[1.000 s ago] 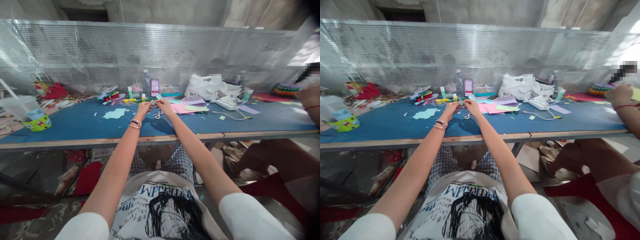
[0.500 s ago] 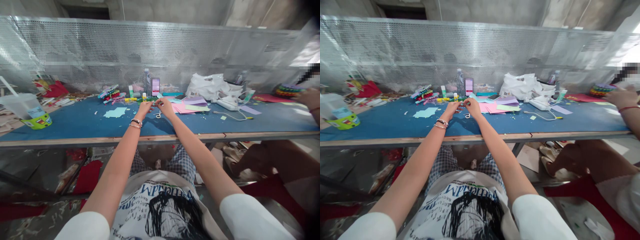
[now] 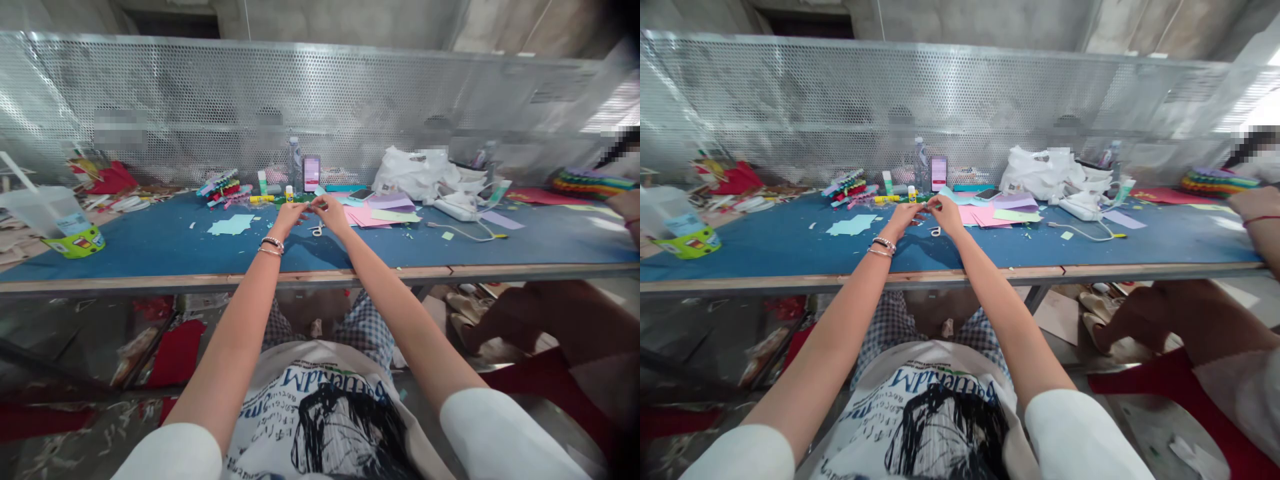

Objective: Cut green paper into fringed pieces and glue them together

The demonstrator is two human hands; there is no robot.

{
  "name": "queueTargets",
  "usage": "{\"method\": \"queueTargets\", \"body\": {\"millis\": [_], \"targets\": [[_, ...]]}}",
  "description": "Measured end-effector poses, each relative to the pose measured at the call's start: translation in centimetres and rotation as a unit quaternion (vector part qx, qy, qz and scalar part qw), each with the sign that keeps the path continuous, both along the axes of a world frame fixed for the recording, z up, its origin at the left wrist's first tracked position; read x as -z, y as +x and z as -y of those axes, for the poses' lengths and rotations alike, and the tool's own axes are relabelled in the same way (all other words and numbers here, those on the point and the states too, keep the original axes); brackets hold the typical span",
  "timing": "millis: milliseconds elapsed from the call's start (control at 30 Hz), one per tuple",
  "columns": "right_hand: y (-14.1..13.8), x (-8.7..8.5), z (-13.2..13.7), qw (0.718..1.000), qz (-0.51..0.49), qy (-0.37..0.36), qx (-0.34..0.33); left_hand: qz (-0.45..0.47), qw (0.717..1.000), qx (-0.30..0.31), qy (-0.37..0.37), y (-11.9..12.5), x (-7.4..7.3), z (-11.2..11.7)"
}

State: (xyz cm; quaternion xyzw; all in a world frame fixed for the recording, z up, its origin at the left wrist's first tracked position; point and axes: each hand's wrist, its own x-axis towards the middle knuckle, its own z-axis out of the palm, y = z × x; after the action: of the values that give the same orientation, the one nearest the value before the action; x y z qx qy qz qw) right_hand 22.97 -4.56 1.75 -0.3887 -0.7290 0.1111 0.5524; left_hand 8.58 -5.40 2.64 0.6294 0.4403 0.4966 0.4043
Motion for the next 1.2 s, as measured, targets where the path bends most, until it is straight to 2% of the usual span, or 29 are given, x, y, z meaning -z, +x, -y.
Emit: {"method": "queueTargets", "body": {"millis": [233,500,800,1200], "targets": [[0.1,-0.3,0.2,0.999,-0.020,-0.044,0.000,-0.011,1.000,0.019,-0.004,-0.2,-0.2,0.2],[0.3,0.0,-0.5,0.994,-0.083,-0.068,0.017,0.000,0.999,0.034,-0.021,0.3,-1.0,1.2],[0.4,-0.5,0.0,0.990,-0.083,-0.109,-0.020,-0.061,0.996,0.035,0.063,0.0,-0.2,0.4],[0.2,-1.3,1.5,0.964,-0.150,-0.215,-0.045,-0.048,0.998,0.012,0.045,0.1,-0.1,0.0]]}}
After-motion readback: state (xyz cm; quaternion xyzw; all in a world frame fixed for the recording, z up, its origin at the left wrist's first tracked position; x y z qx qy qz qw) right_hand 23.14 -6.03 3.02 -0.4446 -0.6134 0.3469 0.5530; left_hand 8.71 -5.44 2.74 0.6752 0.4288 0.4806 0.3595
